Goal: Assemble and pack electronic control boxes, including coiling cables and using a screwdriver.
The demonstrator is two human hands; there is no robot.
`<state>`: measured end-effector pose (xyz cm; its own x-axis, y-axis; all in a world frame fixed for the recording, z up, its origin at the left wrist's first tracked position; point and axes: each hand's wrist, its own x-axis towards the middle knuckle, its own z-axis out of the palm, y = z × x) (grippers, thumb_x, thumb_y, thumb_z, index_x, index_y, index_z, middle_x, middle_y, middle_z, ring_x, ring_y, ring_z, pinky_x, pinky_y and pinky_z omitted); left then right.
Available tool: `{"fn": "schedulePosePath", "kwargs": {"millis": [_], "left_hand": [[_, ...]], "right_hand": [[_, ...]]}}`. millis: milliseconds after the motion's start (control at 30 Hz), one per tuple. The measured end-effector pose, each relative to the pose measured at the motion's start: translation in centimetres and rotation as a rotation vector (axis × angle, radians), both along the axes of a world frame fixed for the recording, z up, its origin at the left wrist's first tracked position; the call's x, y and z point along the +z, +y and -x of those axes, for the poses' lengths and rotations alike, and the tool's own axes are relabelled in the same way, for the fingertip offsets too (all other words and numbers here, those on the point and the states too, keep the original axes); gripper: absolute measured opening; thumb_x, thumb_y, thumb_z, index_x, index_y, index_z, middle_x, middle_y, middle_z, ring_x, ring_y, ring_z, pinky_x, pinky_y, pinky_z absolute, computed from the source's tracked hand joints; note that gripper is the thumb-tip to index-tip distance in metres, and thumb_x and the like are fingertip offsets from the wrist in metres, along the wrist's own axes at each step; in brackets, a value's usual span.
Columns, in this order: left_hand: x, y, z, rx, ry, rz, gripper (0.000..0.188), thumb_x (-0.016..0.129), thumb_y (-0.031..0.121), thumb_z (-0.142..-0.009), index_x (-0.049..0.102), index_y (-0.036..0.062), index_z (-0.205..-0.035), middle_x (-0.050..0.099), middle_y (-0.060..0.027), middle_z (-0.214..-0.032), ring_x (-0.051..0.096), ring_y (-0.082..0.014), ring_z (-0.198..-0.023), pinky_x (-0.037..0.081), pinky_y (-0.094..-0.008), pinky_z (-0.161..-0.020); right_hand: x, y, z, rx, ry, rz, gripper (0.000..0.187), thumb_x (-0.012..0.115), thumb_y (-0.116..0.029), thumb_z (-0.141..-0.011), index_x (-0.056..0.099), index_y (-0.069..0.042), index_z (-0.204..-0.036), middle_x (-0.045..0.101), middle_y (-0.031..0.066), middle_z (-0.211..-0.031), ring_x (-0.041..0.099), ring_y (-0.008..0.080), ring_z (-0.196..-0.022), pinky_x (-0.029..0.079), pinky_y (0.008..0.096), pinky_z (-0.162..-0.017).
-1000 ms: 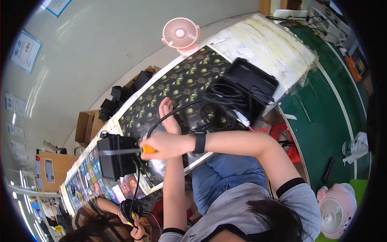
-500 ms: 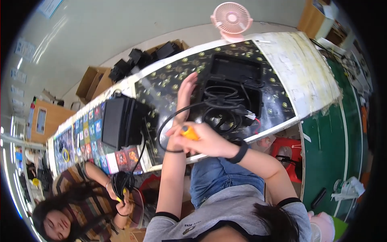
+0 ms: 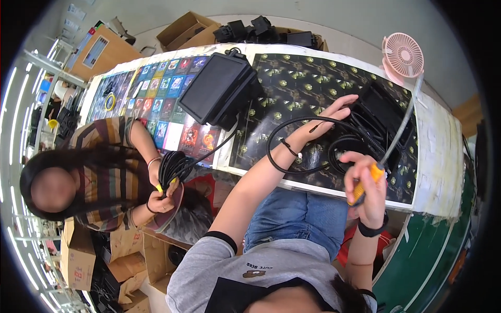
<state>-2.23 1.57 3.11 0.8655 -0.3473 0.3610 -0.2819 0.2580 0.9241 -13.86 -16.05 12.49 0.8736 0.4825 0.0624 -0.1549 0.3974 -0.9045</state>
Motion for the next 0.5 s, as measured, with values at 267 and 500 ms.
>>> {"fn": "schedulePosePath", "kwargs": {"millis": [267, 500], "left_hand": [[0.7, -0.8, 0.4, -0.057, 0.101, 0.025, 0.063, 0.052, 0.034, -0.092, 0.039, 0.0042, -0.145, 0.04, -0.0098, -0.149, 0.032, -0.0238, -0.139, 0.021, -0.0371, -0.115], [0.8, 1.0, 1.8, -0.081, 0.127, 0.042, 0.068, 0.061, 0.023, -0.089, 0.034, 0.0013, -0.147, 0.04, -0.0099, -0.148, 0.033, -0.0208, -0.139, 0.023, -0.034, -0.115]], "right_hand": [[-1.2, -9.6, 0.5, -0.53, -0.058, -0.197, 0.02, 0.045, -0.024, -0.102, 0.046, -0.006, -0.092, 0.054, 0.0136, -0.11, 0.041, 0.0029, -0.054, 0.037, 0.0158, -0.041], [-3.2, -11.7, -8.0, -0.963, -0.045, 0.324, 0.036, 0.059, -0.033, -0.096, 0.064, -0.009, -0.122, 0.064, -0.0057, -0.114, 0.044, 0.0003, -0.078, 0.035, 0.0153, -0.058]]}}
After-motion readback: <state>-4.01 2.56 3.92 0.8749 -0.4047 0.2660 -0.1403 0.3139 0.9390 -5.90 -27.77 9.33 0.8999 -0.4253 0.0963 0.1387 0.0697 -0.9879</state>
